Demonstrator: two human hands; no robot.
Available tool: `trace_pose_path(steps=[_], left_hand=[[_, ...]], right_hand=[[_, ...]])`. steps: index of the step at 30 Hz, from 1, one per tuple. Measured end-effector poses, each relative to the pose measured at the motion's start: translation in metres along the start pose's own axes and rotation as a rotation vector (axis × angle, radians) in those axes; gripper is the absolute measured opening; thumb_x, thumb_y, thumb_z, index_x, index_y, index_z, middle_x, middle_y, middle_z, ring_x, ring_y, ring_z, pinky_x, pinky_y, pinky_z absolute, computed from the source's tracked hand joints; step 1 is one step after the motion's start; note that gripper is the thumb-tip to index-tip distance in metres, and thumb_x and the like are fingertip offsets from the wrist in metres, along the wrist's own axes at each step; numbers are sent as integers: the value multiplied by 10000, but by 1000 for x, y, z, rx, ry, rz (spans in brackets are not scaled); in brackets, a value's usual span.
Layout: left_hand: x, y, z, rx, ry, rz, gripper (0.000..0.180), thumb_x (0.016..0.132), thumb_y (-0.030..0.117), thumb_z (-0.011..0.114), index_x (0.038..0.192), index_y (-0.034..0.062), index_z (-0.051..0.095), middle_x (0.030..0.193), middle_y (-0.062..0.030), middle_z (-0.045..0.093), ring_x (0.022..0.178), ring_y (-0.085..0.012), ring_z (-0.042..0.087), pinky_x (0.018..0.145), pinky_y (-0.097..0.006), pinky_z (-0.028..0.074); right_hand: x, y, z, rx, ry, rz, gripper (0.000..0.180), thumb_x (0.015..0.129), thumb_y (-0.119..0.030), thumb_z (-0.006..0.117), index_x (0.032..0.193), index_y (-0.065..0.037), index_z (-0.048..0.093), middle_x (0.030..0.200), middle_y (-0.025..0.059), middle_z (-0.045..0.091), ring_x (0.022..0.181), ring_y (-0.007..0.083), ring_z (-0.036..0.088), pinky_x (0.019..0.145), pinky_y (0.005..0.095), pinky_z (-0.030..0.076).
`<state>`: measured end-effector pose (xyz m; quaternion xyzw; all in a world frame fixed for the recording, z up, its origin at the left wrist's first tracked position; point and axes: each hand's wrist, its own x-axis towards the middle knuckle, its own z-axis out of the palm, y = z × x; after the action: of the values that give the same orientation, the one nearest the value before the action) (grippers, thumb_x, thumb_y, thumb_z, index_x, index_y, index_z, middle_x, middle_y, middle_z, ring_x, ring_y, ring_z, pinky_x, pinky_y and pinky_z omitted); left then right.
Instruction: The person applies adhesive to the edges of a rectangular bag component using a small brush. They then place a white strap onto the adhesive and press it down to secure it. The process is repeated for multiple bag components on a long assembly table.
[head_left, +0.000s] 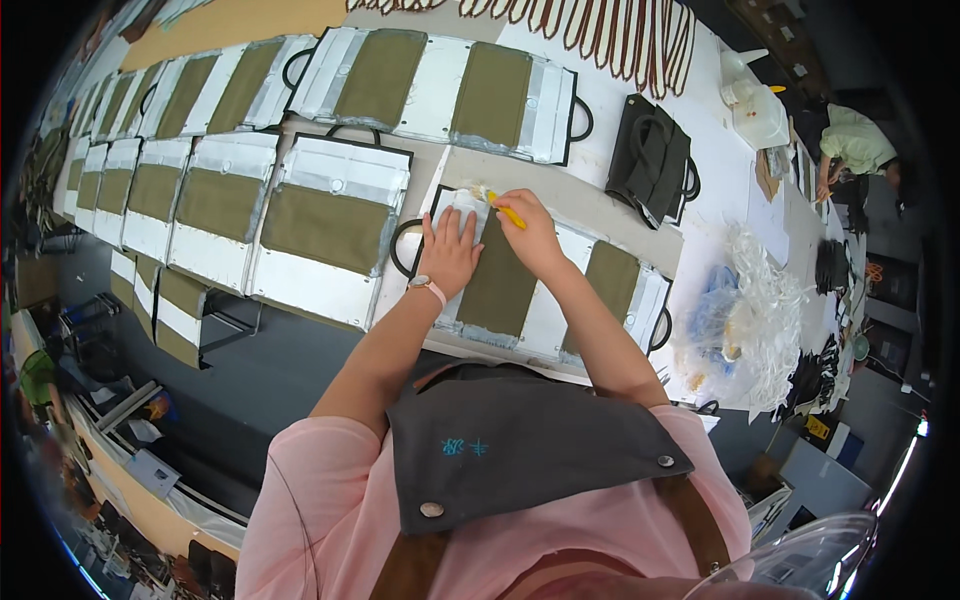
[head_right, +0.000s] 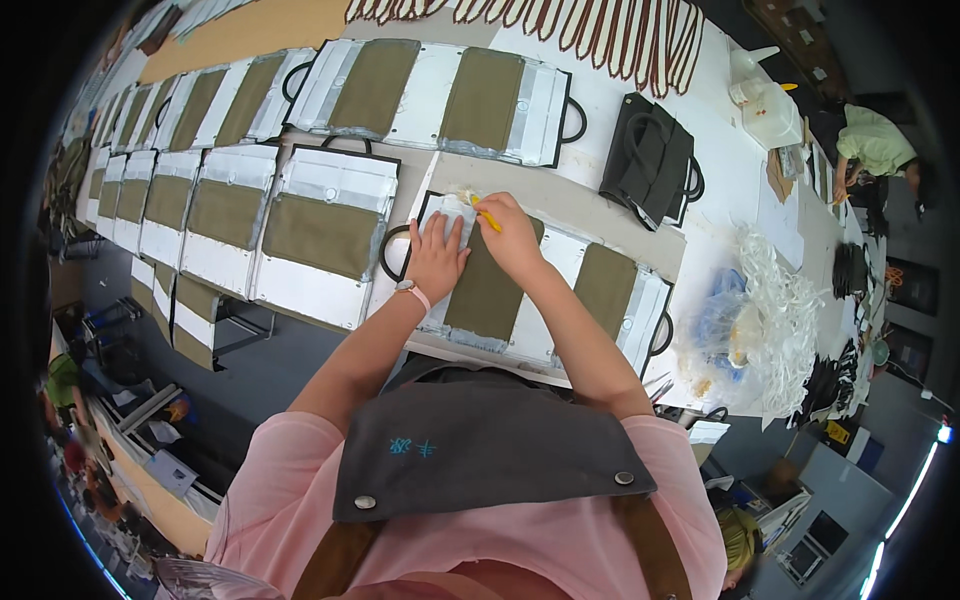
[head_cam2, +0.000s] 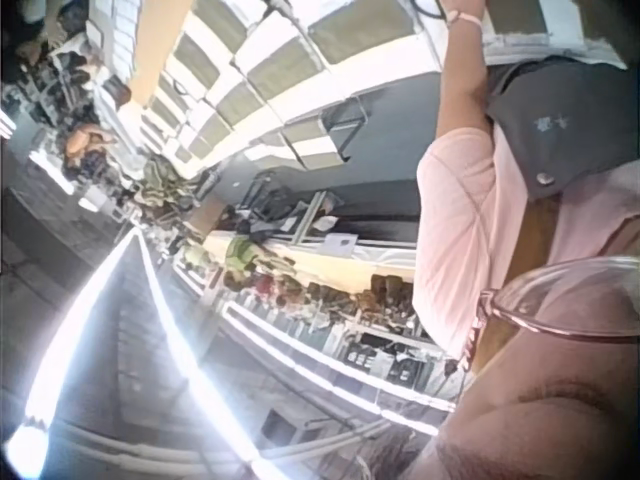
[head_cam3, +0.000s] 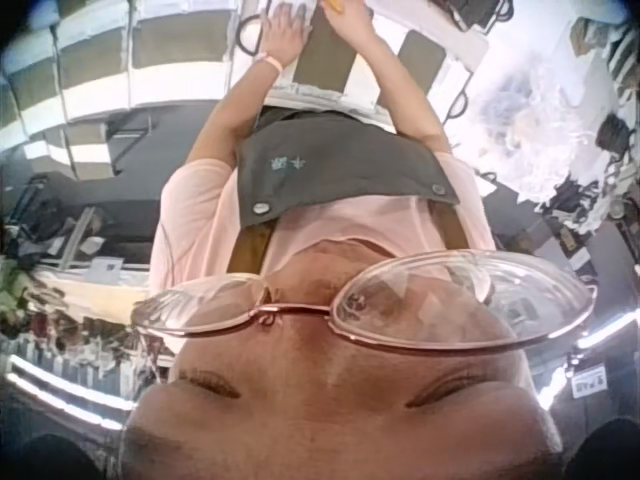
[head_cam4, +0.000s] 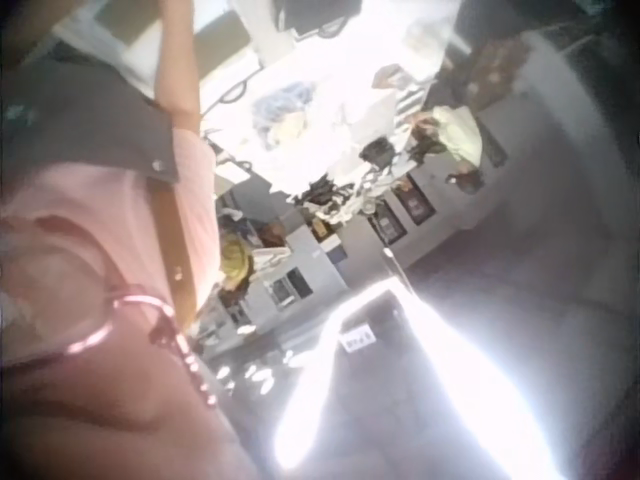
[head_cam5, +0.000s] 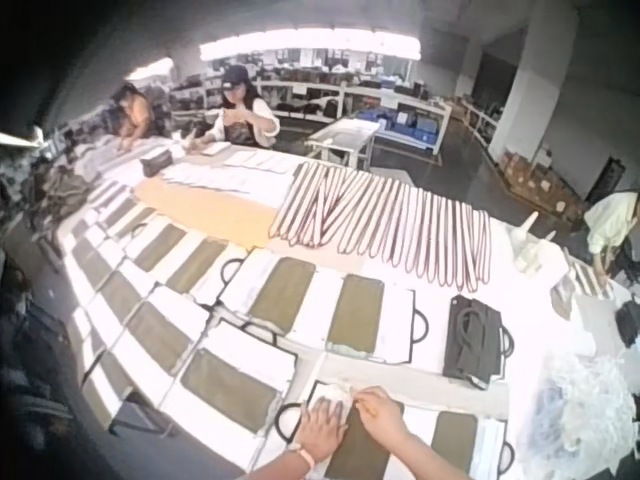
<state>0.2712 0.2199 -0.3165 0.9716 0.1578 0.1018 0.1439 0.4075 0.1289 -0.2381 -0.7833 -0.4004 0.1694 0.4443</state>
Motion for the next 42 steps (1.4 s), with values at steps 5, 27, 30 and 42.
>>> trace_pose_path(steps=[5, 27, 30, 42], left_hand=[[0, 2, -1, -4, -2, -4, 531, 882, 306, 522, 1325, 36, 409, 1281, -200, 398, 1282, -341, 317, 1053, -607, 170], [1, 5, 0, 68, -15, -11, 525, 881, 301, 528, 1324, 42, 417, 1291, -193, 393, 1286, -330, 318, 1068, -584, 169], [2, 6, 0, 67, -6, 0, 525, 882, 299, 526, 1325, 42, 412, 1289, -194, 393, 1290, -328, 314, 1068, -583, 169], [3, 8, -1, 64, -30, -4, 530, 872, 280, 545, 1326, 44, 407, 1285, -199, 381, 1284, -339, 309, 1060, -595, 170]], right_hand=[[-5, 0, -3, 31, -97, 17, 207, 803, 26, 584, 988, -27, 658, 1037, 104, 587, 947, 259, 582, 833, 306, 466], [-41, 28, -71, 120, 38, 135, 94, 797, -54, 652, 874, -6, 677, 925, 88, 630, 870, 209, 602, 791, 289, 473], [-31, 17, -42, 230, 39, 71, 96, 796, -37, 635, 879, -11, 678, 933, 92, 634, 888, 214, 603, 808, 292, 468], [-59, 29, -78, 264, 70, 183, 202, 795, 47, 569, 960, -29, 657, 1044, 94, 642, 985, 246, 596, 902, 303, 444]])
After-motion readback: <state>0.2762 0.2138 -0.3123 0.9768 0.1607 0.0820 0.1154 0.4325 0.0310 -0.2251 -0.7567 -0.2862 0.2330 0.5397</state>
